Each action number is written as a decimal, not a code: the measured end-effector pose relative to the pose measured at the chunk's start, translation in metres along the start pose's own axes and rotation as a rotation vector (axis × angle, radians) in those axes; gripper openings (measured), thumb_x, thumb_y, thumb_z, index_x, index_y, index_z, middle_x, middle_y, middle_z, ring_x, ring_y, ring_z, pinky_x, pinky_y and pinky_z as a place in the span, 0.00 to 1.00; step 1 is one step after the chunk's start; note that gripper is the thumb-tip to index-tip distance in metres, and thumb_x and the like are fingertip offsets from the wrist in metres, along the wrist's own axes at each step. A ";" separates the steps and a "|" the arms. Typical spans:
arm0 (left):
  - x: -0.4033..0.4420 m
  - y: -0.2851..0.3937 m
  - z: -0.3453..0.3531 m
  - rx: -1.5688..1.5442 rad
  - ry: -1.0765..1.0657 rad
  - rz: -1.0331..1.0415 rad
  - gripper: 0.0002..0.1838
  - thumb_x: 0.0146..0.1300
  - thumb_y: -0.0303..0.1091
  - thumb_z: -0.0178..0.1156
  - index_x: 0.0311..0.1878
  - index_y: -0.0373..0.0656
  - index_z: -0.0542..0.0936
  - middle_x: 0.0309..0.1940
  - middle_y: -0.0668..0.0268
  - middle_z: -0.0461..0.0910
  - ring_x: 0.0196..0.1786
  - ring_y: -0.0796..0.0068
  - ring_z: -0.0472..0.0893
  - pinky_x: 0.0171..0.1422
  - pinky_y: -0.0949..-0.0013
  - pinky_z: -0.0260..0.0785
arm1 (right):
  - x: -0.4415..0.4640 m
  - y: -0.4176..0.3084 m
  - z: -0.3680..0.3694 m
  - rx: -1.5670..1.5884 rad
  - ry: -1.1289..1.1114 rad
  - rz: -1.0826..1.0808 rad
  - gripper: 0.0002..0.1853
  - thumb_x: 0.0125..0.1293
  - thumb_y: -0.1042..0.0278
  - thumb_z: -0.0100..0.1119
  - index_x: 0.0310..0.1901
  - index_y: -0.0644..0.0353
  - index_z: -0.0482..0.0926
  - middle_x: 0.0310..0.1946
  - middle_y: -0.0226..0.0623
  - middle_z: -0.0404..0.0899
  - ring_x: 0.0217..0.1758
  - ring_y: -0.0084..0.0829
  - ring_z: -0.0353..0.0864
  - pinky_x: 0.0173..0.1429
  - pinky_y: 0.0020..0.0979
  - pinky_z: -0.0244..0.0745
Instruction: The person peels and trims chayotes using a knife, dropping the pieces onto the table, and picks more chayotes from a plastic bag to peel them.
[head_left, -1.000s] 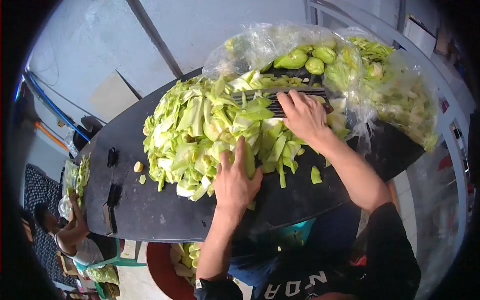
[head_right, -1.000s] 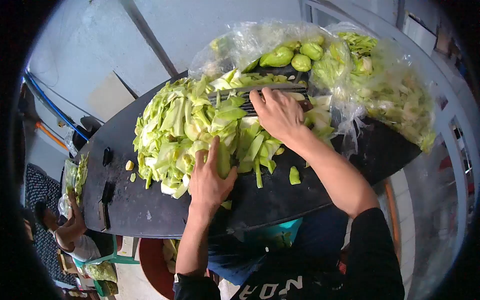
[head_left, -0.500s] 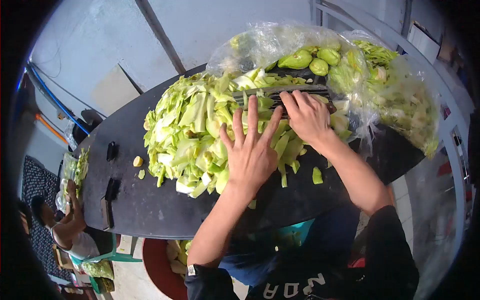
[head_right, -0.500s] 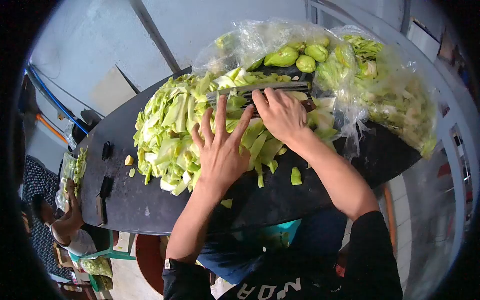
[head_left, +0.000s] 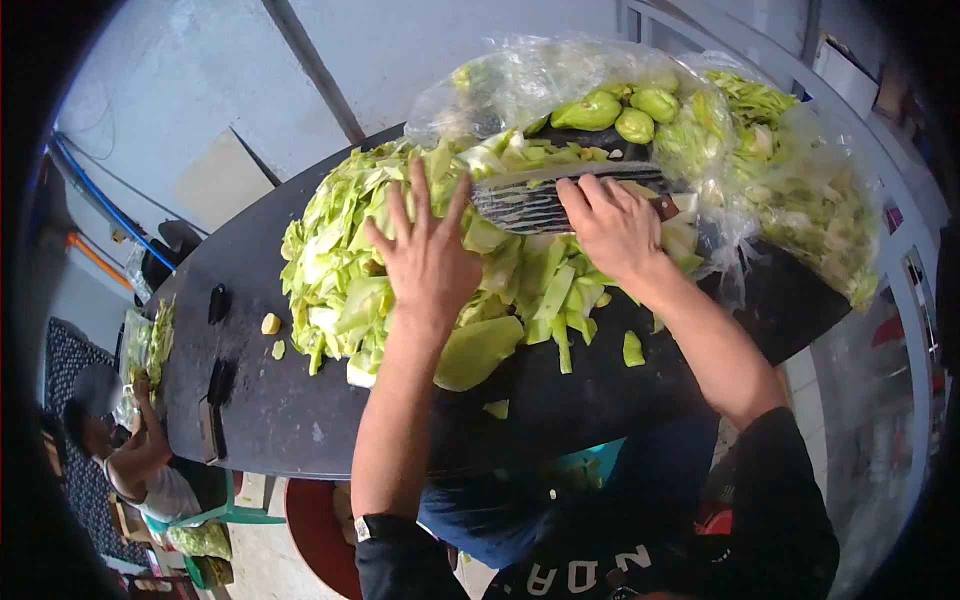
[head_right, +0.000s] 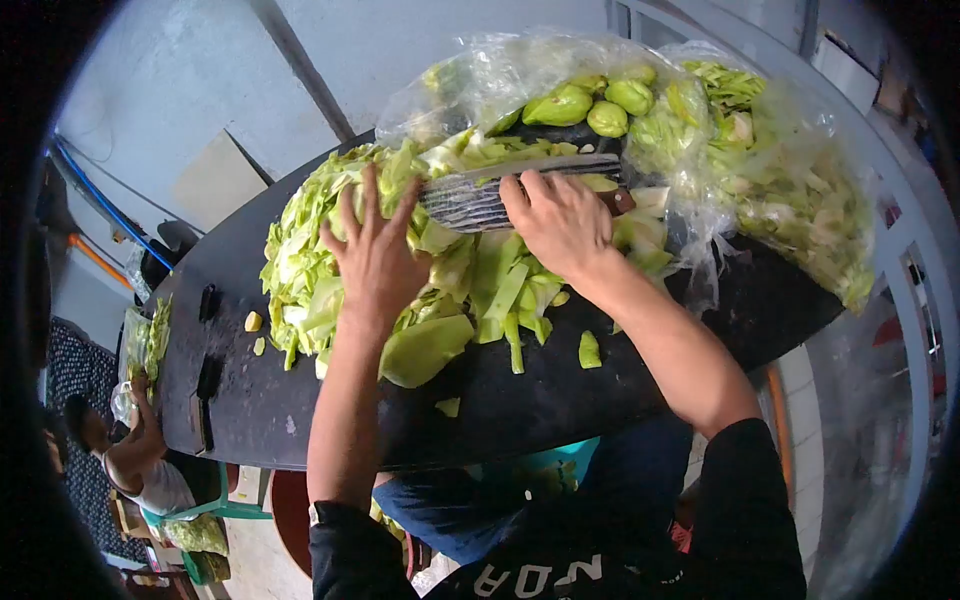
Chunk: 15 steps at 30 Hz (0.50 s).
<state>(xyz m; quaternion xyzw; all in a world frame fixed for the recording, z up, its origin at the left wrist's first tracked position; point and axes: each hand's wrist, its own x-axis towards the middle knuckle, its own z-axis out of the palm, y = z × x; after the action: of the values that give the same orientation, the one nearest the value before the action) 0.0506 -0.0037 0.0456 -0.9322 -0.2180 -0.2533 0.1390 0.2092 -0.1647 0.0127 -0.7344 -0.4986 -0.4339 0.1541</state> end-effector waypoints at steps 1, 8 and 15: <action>0.003 -0.005 -0.004 0.035 -0.020 -0.061 0.52 0.43 0.32 0.68 0.76 0.74 0.64 0.82 0.59 0.48 0.79 0.44 0.54 0.74 0.27 0.46 | 0.001 0.000 0.002 0.028 -0.023 0.018 0.14 0.59 0.72 0.58 0.48 0.58 0.80 0.33 0.32 0.74 0.35 0.33 0.82 0.36 0.35 0.81; -0.002 0.023 -0.024 -0.014 -0.006 0.204 0.52 0.45 0.25 0.61 0.76 0.76 0.62 0.81 0.60 0.50 0.79 0.46 0.55 0.76 0.28 0.45 | 0.002 -0.009 -0.002 0.056 0.021 -0.019 0.14 0.59 0.72 0.59 0.48 0.58 0.80 0.32 0.31 0.74 0.34 0.33 0.81 0.35 0.35 0.81; 0.024 -0.045 -0.008 0.216 -0.074 0.044 0.47 0.48 0.28 0.64 0.76 0.71 0.65 0.80 0.58 0.53 0.79 0.46 0.55 0.74 0.27 0.47 | 0.003 0.001 -0.006 0.039 -0.032 0.016 0.14 0.59 0.73 0.59 0.47 0.58 0.80 0.33 0.33 0.75 0.35 0.35 0.82 0.38 0.37 0.81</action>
<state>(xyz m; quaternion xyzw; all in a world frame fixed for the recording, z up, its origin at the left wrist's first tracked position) 0.0442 0.0398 0.0718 -0.9251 -0.2286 -0.1904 0.2358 0.2070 -0.1673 0.0189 -0.7420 -0.5035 -0.4110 0.1640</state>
